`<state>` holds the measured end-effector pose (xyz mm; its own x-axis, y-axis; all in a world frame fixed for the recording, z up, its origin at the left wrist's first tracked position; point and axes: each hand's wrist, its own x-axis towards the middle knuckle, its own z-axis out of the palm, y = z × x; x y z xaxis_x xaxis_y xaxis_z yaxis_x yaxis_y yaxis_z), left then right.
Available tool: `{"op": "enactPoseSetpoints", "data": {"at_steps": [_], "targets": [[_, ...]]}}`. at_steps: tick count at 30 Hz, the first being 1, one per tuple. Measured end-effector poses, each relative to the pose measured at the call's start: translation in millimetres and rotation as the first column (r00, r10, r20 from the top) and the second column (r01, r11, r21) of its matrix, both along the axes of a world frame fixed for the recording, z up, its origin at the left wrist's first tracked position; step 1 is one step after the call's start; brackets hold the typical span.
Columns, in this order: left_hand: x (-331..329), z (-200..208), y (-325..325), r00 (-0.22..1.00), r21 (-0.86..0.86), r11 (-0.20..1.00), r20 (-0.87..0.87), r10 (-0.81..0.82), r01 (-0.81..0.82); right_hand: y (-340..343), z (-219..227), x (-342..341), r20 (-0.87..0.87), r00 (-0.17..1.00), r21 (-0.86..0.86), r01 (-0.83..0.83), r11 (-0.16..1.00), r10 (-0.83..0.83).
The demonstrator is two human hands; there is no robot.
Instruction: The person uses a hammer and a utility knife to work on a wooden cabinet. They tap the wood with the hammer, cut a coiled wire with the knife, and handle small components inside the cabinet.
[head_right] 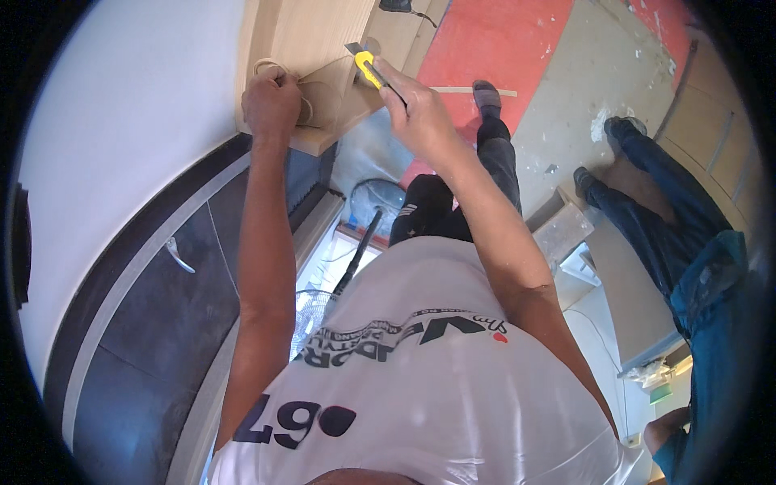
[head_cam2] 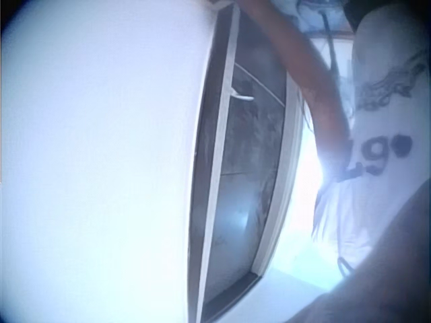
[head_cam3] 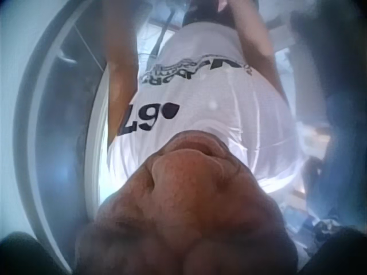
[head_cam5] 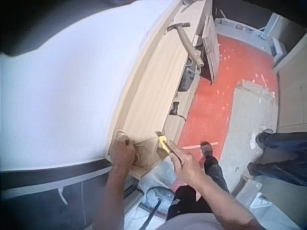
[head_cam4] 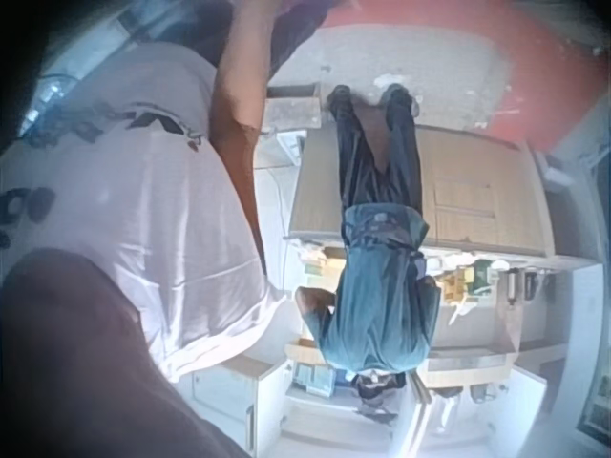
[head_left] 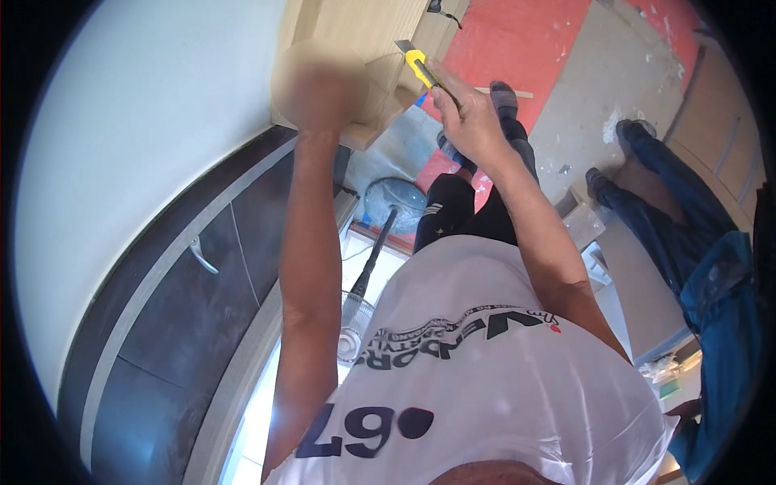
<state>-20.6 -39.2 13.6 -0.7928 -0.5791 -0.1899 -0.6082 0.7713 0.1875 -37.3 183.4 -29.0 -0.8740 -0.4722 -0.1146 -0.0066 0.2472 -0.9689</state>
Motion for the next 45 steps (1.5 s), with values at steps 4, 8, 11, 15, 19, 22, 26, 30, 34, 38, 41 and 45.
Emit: {"op": "enactPoseSetpoints", "data": {"at_steps": [4,8,11,15,19,22,26,30,34,38,41,45], "targets": [[2.5,0.0,-3.2,0.999,-0.003,1.0,-0.02,-0.028,0.028,8.9,-2.9,7.8,-0.008,1.0,0.006,0.0,1.0,0.0],[7.2,-4.0,0.2,0.998,-0.034,0.999,-0.048,-0.038,0.036,0.8,11.3,1.3,0.126,0.992,0.045,-0.008,0.999,0.002],[11.2,-7.2,-1.8,0.994,-0.07,0.995,-0.079,-0.073,0.068,-2.8,-0.1,4.7,0.037,0.999,0.0,0.01,1.0,-0.01],[13.7,-2.4,-4.3,0.991,-0.057,0.996,-0.104,-0.079,0.073,3.8,-8.7,10.9,0.013,0.999,-0.031,0.03,0.999,-0.03],[18.3,-5.1,-3.0,0.982,-0.033,0.998,-0.178,-0.06,0.055,4.1,-6.8,12.6,0.044,0.999,-0.016,0.021,1.0,-0.02],[9.9,-6.2,2.0,0.984,-0.034,0.999,-0.18,-0.011,0.004,1.8,-9.1,9.4,0.04,0.999,-0.013,0.013,1.0,-0.013],[22.1,-12.7,0.3,0.972,-0.124,0.992,-0.232,-0.038,0.009,-1.8,-10.3,8.9,-0.033,0.999,-0.027,0.031,0.999,-0.032],[26.2,-10.1,3.9,0.976,-0.162,0.987,-0.217,-0.026,-0.01,1.2,4.2,9.7,0.114,0.993,-0.035,0.012,0.999,-0.008],[19.0,-7.6,7.4,0.96,-0.176,0.984,-0.28,-0.025,-0.026,5.5,0.9,9.1,0.167,0.986,0.02,-0.027,0.999,0.023],[21.1,-15.3,7.1,0.952,-0.129,0.987,-0.301,0.052,-0.094,0.2,5.8,5.8,0.178,0.983,0.024,-0.035,0.999,0.03],[18.5,-11.7,7.7,0.951,-0.108,0.986,-0.297,0.092,-0.129,0.9,0.0,8.3,0.051,0.998,-0.011,-0.027,1.0,0.028],[20.7,-10.2,6.3,0.941,-0.143,0.984,-0.334,0.056,-0.109,3.5,-2.2,11.6,0.016,1.0,-0.034,-0.012,0.999,0.012]]}}
